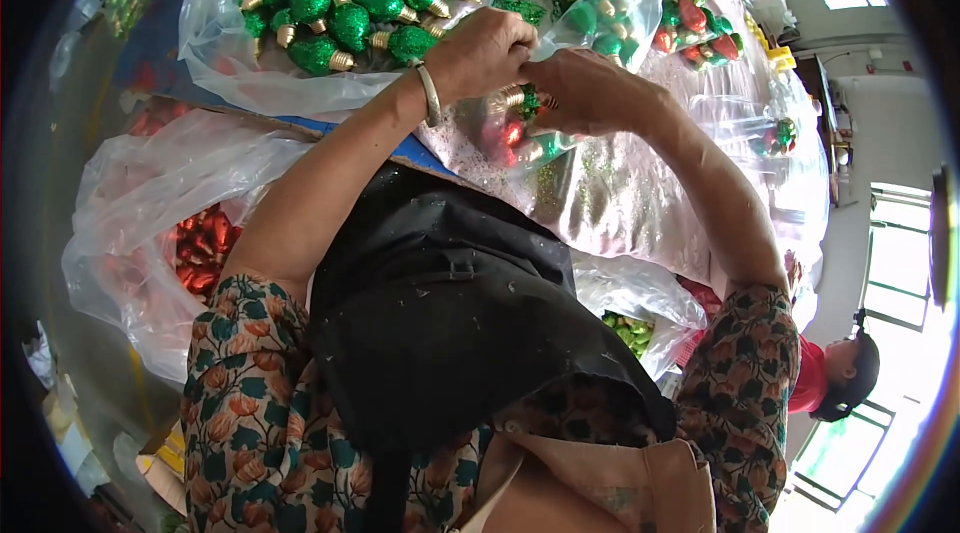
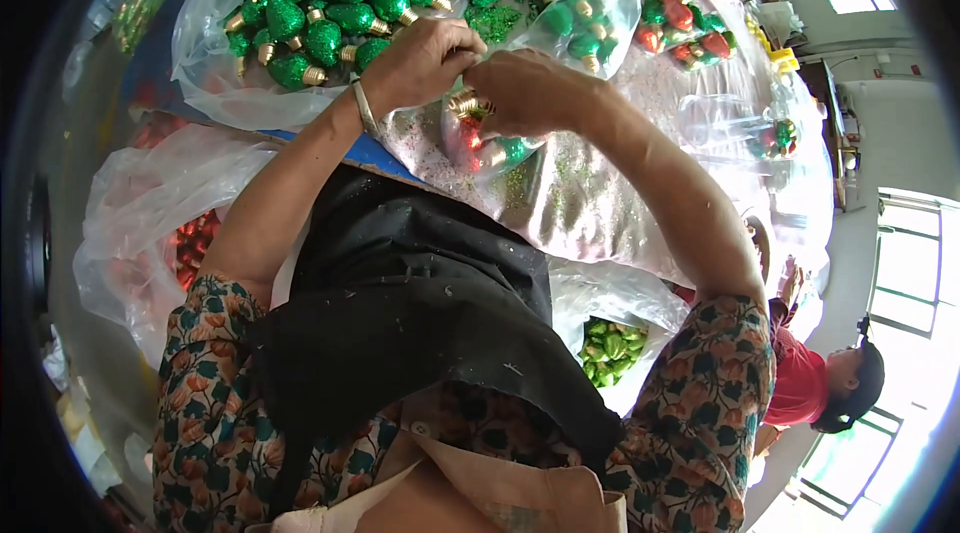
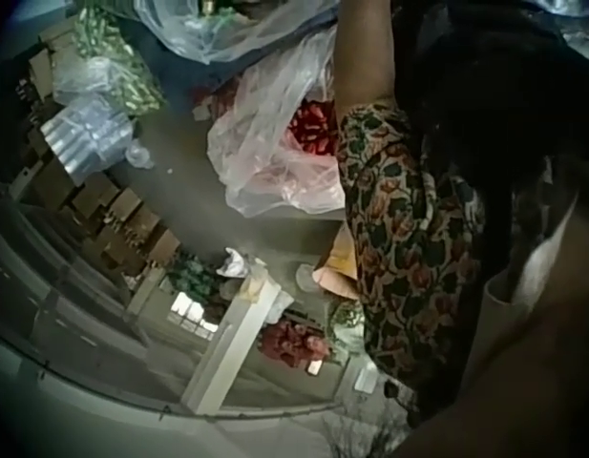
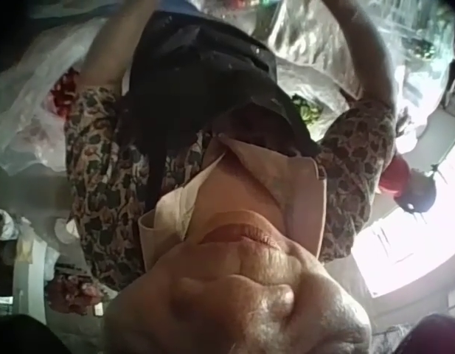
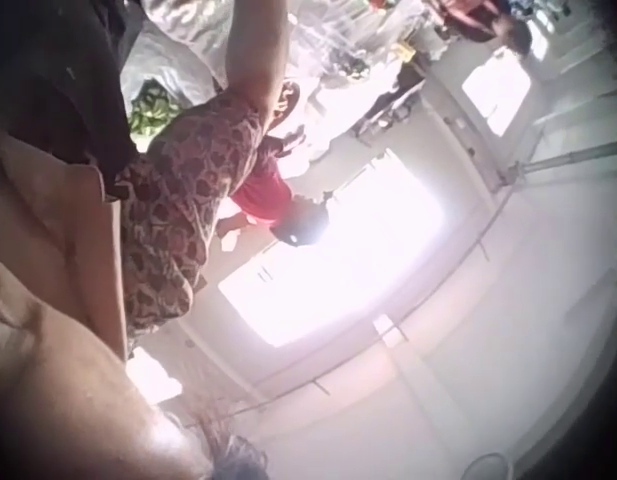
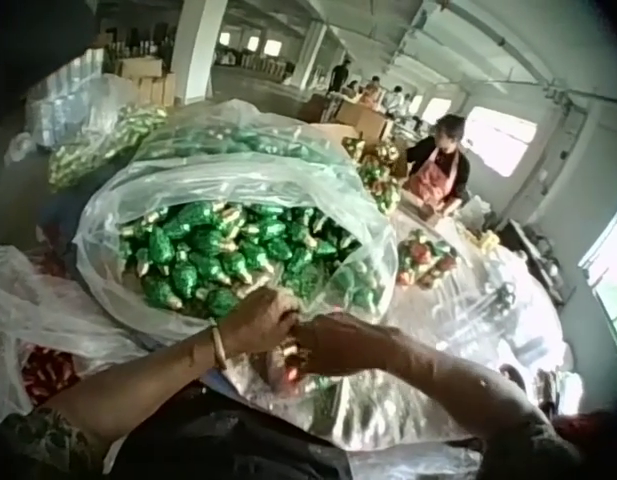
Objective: Packaging and sorting red and green ornaments at a large workspace table.
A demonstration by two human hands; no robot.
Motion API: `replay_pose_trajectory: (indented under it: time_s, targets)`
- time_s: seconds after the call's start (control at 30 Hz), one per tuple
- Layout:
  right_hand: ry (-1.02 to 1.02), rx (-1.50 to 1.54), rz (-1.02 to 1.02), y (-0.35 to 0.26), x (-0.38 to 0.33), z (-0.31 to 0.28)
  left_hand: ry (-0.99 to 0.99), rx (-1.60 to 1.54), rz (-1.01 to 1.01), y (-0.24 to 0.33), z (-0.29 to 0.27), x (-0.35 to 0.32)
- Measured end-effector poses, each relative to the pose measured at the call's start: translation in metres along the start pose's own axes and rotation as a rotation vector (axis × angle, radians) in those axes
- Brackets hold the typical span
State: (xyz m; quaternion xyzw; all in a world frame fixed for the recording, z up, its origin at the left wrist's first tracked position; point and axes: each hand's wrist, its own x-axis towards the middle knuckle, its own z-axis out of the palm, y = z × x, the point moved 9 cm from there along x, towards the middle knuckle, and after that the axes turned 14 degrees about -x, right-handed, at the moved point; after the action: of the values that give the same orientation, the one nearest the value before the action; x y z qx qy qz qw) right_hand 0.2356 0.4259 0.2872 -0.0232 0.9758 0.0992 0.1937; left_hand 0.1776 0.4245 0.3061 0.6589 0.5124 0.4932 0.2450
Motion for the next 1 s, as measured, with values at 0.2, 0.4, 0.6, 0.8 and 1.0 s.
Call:
replay_pose_trajectory:
  time_s: [0.2,0.4,0.6,0.8,1.0]
  targets:
    - [-0.311,0.426,0.067,-0.004,-0.002,-0.002,0.035,0.119,0.164,0.011,0.003,-0.003]
    - [0.658,0.462,0.317,0.062,-0.065,-0.045,0.234,0.068,0.258,0.048,-0.004,0.004]
    - [1.045,0.531,0.323,0.047,-0.086,-0.013,0.021,0.339,0.165,0.014,0.035,0.017]
    - [0.650,0.762,0.666,0.054,-0.091,0.020,-0.423,0.396,-0.277,-0.023,0.063,0.042]
    - [0.564,1.165,0.442,0.044,-0.094,0.037,-0.447,0.475,-0.140,-0.011,0.065,0.041]
